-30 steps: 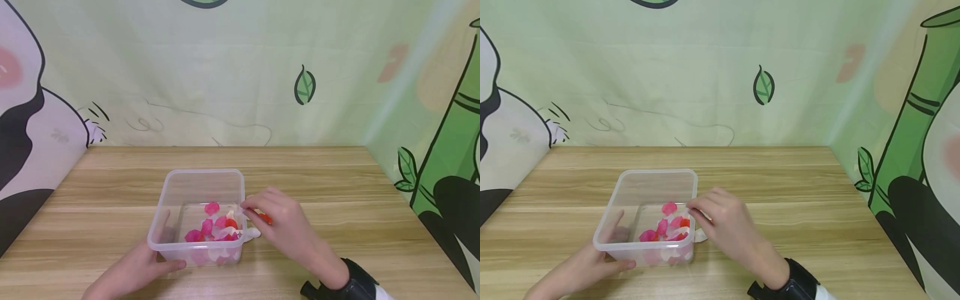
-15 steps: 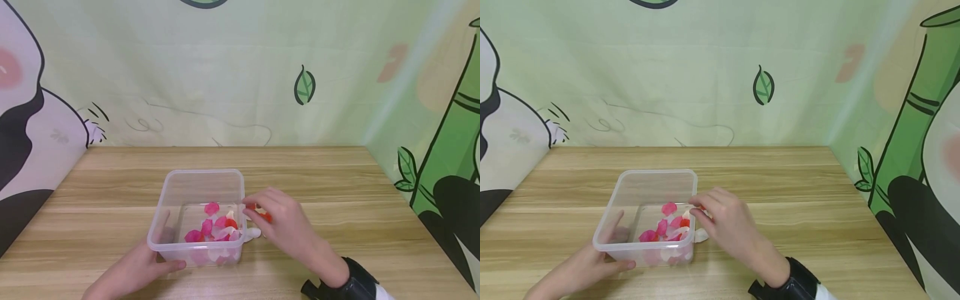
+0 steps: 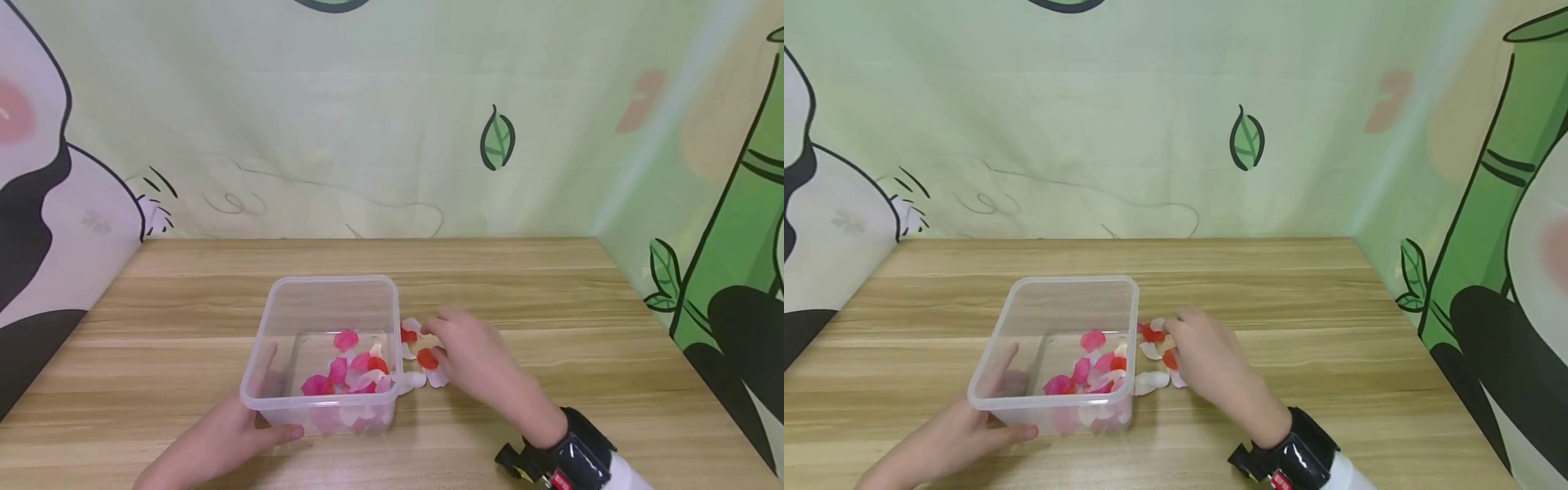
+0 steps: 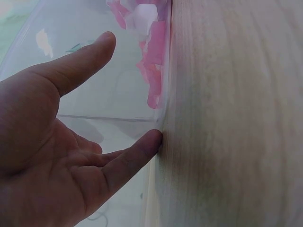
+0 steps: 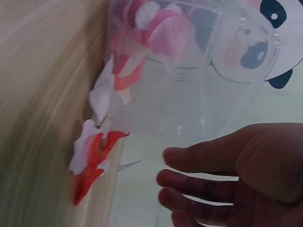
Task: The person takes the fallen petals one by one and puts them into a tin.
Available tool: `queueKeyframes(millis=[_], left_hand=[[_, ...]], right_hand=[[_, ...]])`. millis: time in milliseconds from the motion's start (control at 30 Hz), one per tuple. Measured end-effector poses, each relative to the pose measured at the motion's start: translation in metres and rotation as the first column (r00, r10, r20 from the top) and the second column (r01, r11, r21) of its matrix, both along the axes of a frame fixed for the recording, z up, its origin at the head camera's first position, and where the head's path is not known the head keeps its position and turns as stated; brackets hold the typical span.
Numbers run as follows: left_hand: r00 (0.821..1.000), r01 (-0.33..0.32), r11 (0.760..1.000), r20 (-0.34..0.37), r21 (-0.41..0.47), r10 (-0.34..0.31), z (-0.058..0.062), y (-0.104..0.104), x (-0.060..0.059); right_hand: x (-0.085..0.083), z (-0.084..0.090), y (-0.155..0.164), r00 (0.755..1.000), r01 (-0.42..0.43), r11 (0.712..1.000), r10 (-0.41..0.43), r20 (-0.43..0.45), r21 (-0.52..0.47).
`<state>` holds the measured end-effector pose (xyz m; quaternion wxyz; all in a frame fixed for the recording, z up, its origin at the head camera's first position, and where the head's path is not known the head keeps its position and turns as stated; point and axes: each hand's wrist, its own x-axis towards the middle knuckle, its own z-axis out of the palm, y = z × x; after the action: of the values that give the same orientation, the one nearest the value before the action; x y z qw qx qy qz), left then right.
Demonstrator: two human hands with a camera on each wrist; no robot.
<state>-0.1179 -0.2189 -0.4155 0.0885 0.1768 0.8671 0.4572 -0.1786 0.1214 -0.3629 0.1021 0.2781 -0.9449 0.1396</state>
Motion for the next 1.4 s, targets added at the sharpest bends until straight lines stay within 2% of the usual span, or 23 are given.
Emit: queueKeyframes(millis=[100, 200, 333, 733, 1067, 1400], left_hand=[[1.000, -0.002, 1.000, 0.000, -0.002, 0.002, -0.001, 0.000, 0.000], [1.000, -0.005, 1.000, 0.005, -0.005, 0.005, -0.001, 0.000, 0.001], [1.000, -0.005, 1.000, 0.004, -0.010, 0.005, 0.000, -0.001, 0.001], [1.000, 0.011, 1.000, -0.015, -0.008, -0.011, 0.001, 0.000, 0.000], [0.999, 0.039, 0.999, -0.017, 0.011, -0.039, 0.000, -0.001, -0.002], [1.000, 0.020, 1.000, -0.016, 0.004, -0.020, 0.001, 0.000, 0.000]], right_hand=[[-0.005, -0.007, 0.003, 0.995, 0.016, 0.997, -0.024, 0.094, 0.079], [-0.010, -0.012, 0.006, 0.985, 0.021, 0.995, -0.037, 0.168, 0.100], [-0.014, -0.017, 0.009, 0.974, 0.034, 0.992, -0.060, 0.218, 0.120], [-0.018, -0.026, 0.013, 0.969, 0.039, 0.983, -0.081, 0.232, 0.180], [-0.022, -0.032, 0.014, 0.961, 0.054, 0.982, -0.101, 0.258, 0.182], [-0.023, -0.034, 0.015, 0.961, 0.049, 0.984, -0.094, 0.261, 0.173]])
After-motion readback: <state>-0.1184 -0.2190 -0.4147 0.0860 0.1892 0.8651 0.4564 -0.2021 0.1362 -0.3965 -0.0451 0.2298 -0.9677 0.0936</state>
